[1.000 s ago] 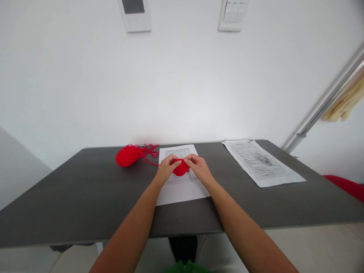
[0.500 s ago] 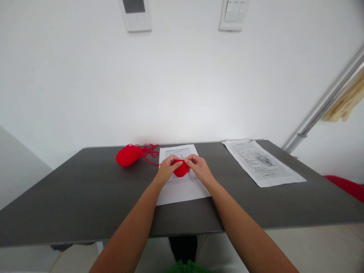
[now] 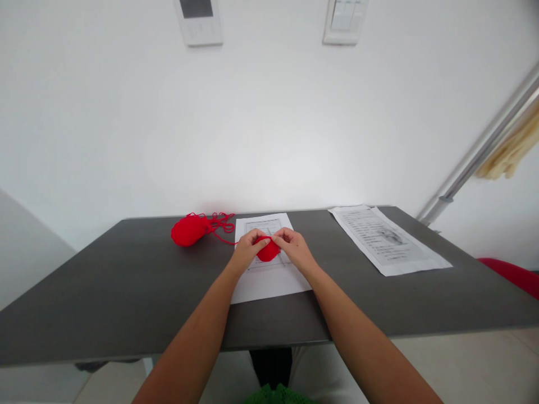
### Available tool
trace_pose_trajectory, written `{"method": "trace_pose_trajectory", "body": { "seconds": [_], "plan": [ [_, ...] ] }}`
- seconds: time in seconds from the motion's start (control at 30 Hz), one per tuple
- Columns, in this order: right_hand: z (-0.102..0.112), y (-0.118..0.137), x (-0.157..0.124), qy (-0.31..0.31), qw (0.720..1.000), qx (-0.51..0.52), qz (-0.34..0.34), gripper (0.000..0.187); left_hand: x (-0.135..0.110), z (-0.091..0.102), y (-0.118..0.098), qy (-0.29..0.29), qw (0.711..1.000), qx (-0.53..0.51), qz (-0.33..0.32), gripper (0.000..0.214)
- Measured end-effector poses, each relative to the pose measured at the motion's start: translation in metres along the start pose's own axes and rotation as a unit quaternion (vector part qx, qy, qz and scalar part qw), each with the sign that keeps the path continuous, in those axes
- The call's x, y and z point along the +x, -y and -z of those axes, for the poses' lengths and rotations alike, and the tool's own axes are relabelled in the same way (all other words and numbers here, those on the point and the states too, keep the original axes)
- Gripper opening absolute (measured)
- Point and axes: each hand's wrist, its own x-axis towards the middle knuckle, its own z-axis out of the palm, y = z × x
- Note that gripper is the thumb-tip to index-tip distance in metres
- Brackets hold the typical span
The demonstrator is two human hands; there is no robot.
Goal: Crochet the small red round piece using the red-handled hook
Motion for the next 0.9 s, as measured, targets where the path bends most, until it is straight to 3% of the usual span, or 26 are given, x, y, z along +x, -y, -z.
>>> {"method": "trace_pose_trajectory", "body": {
  "seconds": [0.9],
  "plan": [
    [-0.0011,-0.0052,0.0020,-0.015,1.000,-0.015,0.006,0.015,-0.0001,-0.0006,0.0005,0.010,1.000,0.012,-0.005,0.016]
  ]
}}
